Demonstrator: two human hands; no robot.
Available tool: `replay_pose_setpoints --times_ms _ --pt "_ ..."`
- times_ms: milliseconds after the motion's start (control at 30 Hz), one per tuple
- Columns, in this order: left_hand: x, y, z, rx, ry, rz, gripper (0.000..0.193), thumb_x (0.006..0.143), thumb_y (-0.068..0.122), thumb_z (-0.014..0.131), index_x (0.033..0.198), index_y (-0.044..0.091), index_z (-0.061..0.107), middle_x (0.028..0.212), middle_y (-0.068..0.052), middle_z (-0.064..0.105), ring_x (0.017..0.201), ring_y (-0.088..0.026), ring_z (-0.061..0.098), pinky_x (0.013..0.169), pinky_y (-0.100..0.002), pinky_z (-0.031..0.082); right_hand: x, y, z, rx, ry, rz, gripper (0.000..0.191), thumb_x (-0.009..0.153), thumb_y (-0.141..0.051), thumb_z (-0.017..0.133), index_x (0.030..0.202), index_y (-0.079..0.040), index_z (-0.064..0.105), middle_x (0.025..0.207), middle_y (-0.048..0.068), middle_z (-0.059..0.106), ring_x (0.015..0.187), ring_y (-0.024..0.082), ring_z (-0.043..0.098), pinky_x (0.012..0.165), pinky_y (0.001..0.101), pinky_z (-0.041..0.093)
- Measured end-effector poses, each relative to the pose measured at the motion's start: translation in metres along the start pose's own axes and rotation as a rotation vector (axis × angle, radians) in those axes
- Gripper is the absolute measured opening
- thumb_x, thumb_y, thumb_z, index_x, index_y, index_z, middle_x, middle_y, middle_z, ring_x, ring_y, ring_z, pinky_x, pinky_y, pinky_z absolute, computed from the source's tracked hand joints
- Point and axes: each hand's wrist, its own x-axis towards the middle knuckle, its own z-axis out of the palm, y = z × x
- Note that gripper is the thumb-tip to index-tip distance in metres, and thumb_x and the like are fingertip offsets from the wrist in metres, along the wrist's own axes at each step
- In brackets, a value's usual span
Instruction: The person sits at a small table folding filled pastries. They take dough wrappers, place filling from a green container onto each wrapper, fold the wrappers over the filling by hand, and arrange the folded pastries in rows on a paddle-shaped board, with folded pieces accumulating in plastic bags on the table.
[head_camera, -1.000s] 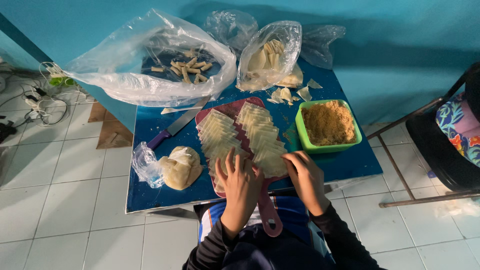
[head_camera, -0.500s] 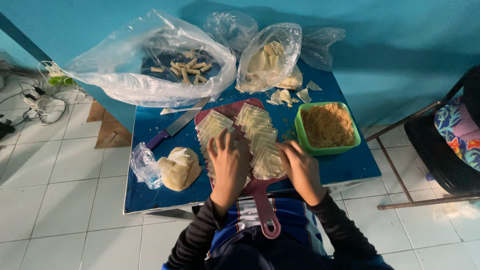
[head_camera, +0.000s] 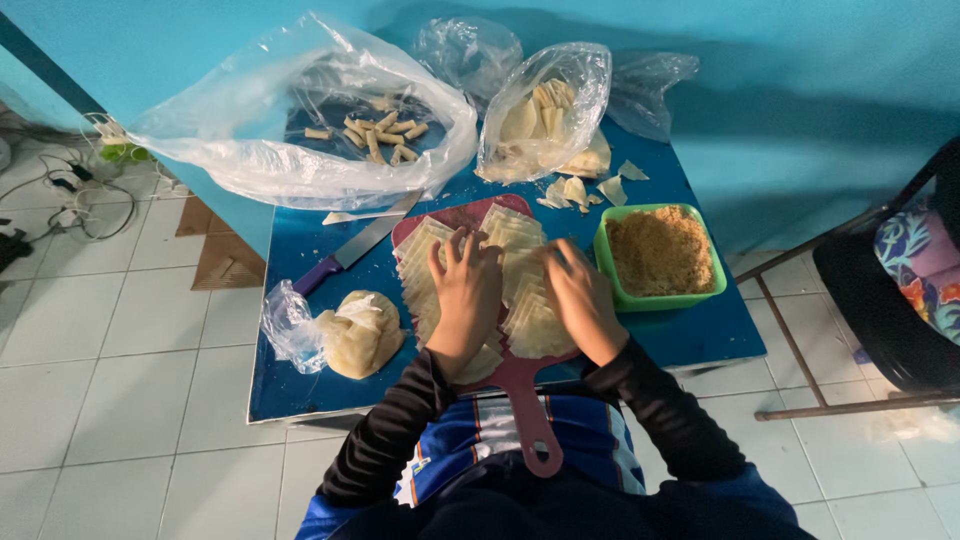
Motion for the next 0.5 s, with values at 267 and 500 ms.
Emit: replay_pose_setpoints --times_ms 267,500 --pt "0.009 -0.011 0.028 0.014 -0.027 -0.104 0.029 0.092 0.030 0.070 0.112 0.009 0.070 0.128 -0.006 0.059 0.133 -0.027 0.047 0.114 -0.053 0.030 0.031 -0.006 -0.004 0.208 -0.115 -0.023 0.043 0.085 0.007 0.056 0.125 -0.006 0.064 0.118 0.014 0.060 0.106 0.036 0.063 0.085 0.0415 0.053" --pt "0.010 -0.014 0.031 -0.032 0.036 -0.083 0.023 0.088 0.031 0.071 0.100 0.012 0.070 0.125 -0.007 0.059 0.133 -0.028 0.046 0.111 -0.055 0.028 0.031 0.000 0.000 0.177 0.000 -0.008 0.033 0.088 0.004 0.059 0.121 -0.001 0.062 0.115 0.016 0.060 0.105 0.038 0.061 0.081 0.0440 0.052"
